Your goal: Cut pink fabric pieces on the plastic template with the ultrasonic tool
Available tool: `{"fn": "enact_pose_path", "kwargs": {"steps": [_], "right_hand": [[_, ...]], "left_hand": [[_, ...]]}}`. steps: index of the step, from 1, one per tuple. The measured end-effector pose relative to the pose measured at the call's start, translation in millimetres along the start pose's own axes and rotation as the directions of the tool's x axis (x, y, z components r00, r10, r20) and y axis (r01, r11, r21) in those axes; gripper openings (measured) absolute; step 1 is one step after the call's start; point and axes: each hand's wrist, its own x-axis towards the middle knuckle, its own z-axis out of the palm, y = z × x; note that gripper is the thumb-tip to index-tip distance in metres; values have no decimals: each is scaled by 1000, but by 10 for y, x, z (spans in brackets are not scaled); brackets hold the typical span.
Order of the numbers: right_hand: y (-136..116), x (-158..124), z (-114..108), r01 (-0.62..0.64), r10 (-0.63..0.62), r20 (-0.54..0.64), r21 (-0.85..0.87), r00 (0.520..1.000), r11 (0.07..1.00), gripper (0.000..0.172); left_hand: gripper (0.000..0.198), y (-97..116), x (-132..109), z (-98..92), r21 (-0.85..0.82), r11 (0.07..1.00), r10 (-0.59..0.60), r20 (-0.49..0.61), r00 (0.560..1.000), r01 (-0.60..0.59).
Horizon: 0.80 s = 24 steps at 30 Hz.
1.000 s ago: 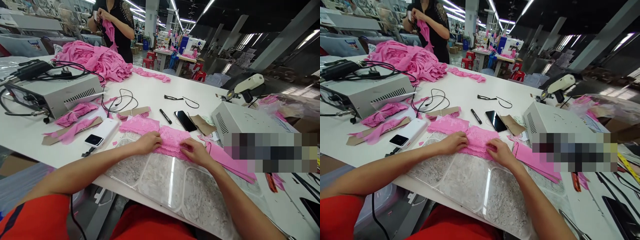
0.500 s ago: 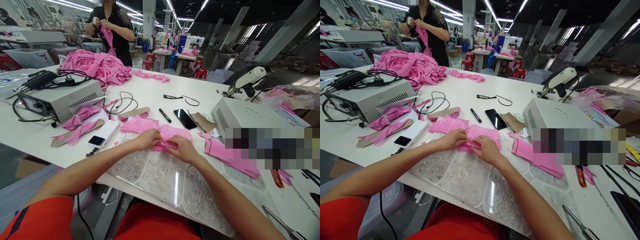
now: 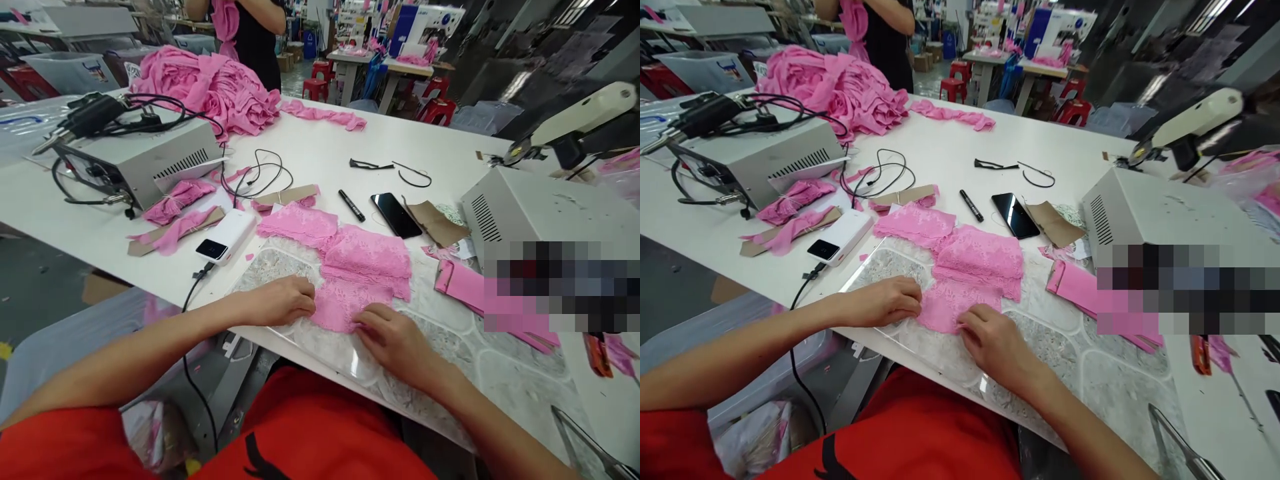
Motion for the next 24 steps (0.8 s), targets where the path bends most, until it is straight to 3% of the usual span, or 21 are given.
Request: {"fn": "enact_pose_path", "kwargs": {"steps": [2, 6, 12, 19, 24], "right_hand": [[53, -89, -58, -36, 37, -32, 9, 999, 999, 15], [130, -201, -100, -67, 67, 23, 9, 997, 998, 12], [121, -257, -76, -139, 137, 20, 77, 990, 987, 17], [51, -248, -173, -230, 207, 203, 95, 957, 969, 21], [31, -271, -170, -234, 211, 212, 90, 954, 968, 15]], "left_hand": [[31, -11, -94, -16, -49, 998, -34, -9, 999, 33], [25, -37, -210, -32, -106, 990, -90, -15, 996, 88], [16, -17, -321, 61, -90, 991, -103, -64, 993, 97], [22, 17, -336, 100, -83, 992, -100, -88, 991, 93], [24, 12, -320, 85, -112, 987, -128, -100, 987, 117]]}}
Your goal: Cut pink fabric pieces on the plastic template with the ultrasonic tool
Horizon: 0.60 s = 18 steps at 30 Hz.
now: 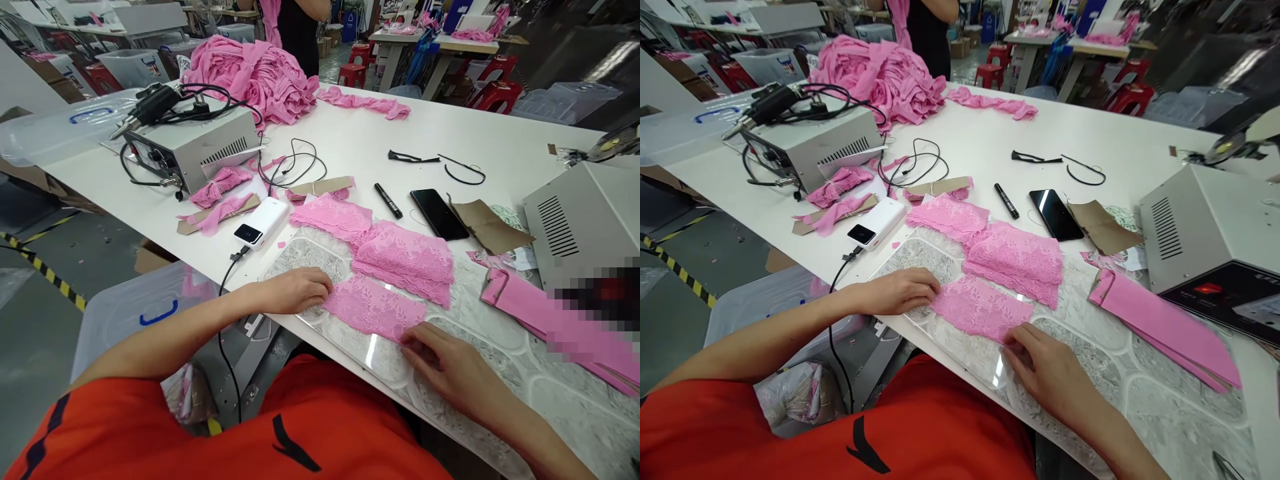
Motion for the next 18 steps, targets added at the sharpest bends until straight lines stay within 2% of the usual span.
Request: {"fn": "enact_pose_path", "kwargs": {"steps": [3, 6, 11, 15, 18], "right_hand": [[-40, 37, -33, 38, -38, -37, 5, 999, 999, 19], [-205, 168, -30, 119, -117, -90, 18, 989, 993, 20], [-577, 588, 199, 273, -278, -58, -85, 959, 958, 20], [-678, 863, 409, 256, -258, 17, -207, 966, 944, 11], [-646, 935, 469, 239, -240, 18, -175, 971, 955, 12]], "left_hand": [[22, -7, 17, -6, -2, 1000, -15, 7, 1000, 15], [22, 2, 16, -6, -22, 1000, -18, -14, 1000, 17], [18, 35, -113, 42, 33, 999, -21, -194, 981, 28], [18, 19, -288, 162, 184, 983, 50, -256, 965, -2], [18, 0, -378, 258, 260, 966, 50, -240, 970, 15]]}}
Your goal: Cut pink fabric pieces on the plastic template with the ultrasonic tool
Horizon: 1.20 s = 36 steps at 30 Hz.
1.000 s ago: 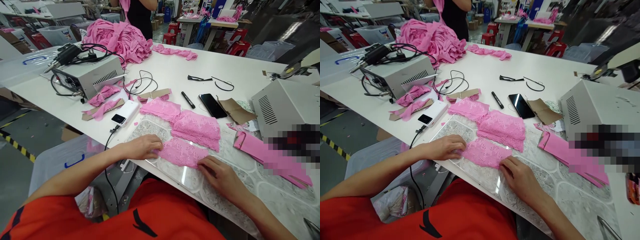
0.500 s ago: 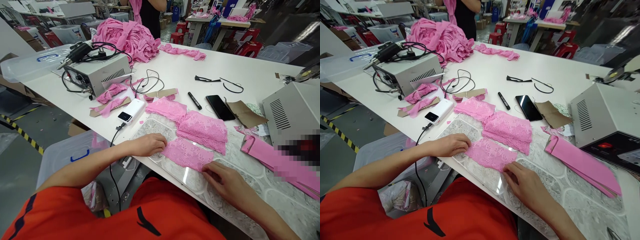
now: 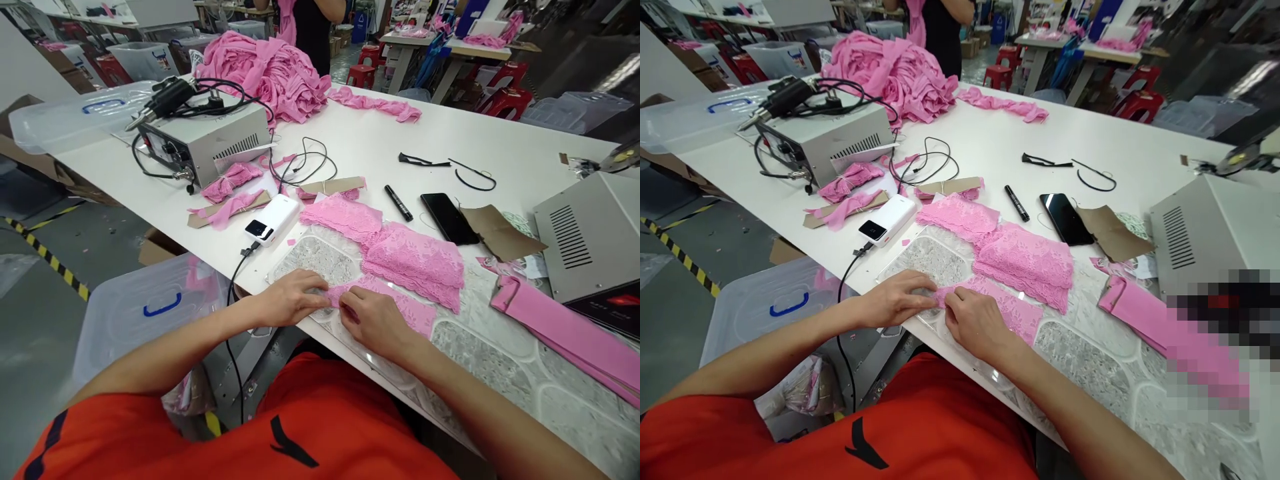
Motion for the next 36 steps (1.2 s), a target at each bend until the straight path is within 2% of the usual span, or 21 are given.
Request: {"fn": "enact_pose_path", "kwargs": {"steps": [4, 8, 11, 17, 24, 27, 31, 33, 36], "right_hand": [[73, 3, 0, -64, 73, -32, 208, 997, 976, 14], [109, 20, -14, -117, 128, -10, 353, 992, 928, 17], [111, 32, -22, -148, 156, 12, 398, 988, 905, 18], [111, 37, -56, -189, 195, 40, 493, 980, 850, 18], [134, 41, -84, -261, 268, 82, 611, 960, 747, 22], [146, 48, -78, -275, 279, 99, 641, 955, 716, 23], [153, 64, -75, -274, 278, 104, 667, 955, 693, 22], [154, 65, -91, -289, 300, 115, 713, 947, 638, 22], [171, 29, -155, -299, 357, 120, 811, 927, 504, 25]], "left_hand": [[23, 7, -59, 44, 83, 996, 23, -16, 1000, -22], [26, 9, -62, 45, 153, 984, 96, -14, 995, -93], [24, 21, -41, 64, 155, 984, 89, -4, 996, -87], [20, 59, -5, 129, 194, 981, 6, -65, 998, 6], [10, 133, -27, 91, 283, 959, 75, -165, 983, -25], [18, 201, 30, 102, 261, 964, 86, -137, 987, -48], [18, 252, 97, 147, 310, 951, 28, -108, 994, 6], [18, 259, 98, 157, 319, 947, -1, -104, 995, 34], [17, 268, 79, 144, 302, 952, -22, -107, 994, 53]]}}
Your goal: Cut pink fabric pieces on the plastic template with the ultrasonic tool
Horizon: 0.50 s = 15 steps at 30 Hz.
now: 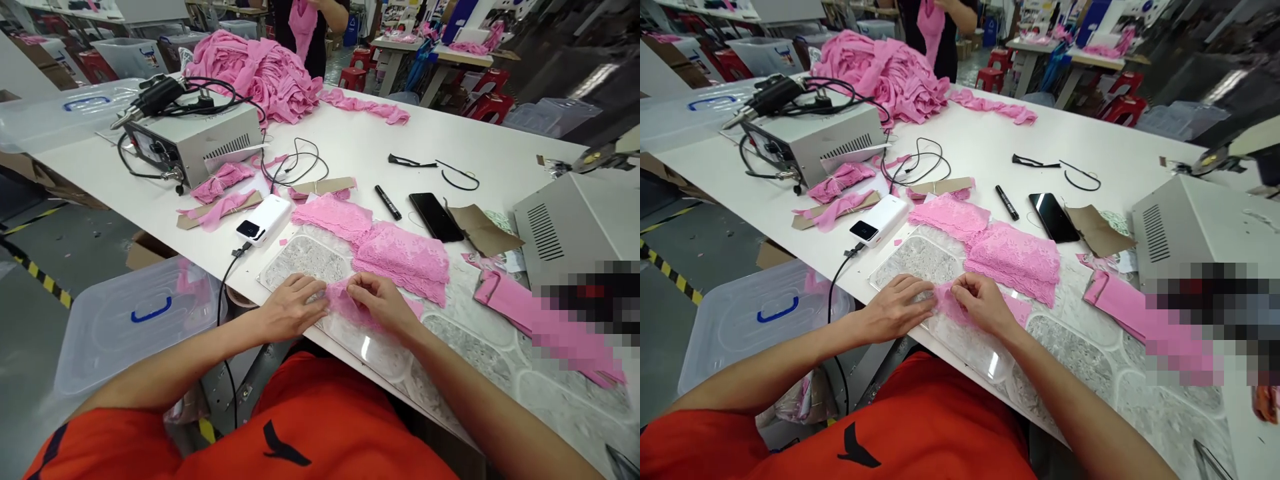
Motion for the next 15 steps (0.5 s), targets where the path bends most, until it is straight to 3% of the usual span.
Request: {"fn": "enact_pose_path", "kwargs": {"steps": [4, 7, 11, 15], "right_hand": [[-23, -169, -194, 73, -45, -187, 147, 981, 986, 26], [21, -424, -400, 155, -57, -391, 224, 919, 962, 23], [192, -893, -650, 250, 1, -663, 283, 748, 926, 18], [454, -1388, -792, 249, 113, -822, 296, 558, 922, 23]], "left_hand": [[16, 2, 7, -40, -2, 1000, 7, 2, 1000, -7], [15, -5, 33, -62, 8, 1000, 21, -10, 1000, -21], [14, -19, 62, -82, 11, 999, 32, -29, 999, -31], [15, -34, 89, -95, 16, 999, 52, -24, 998, -52]]}}
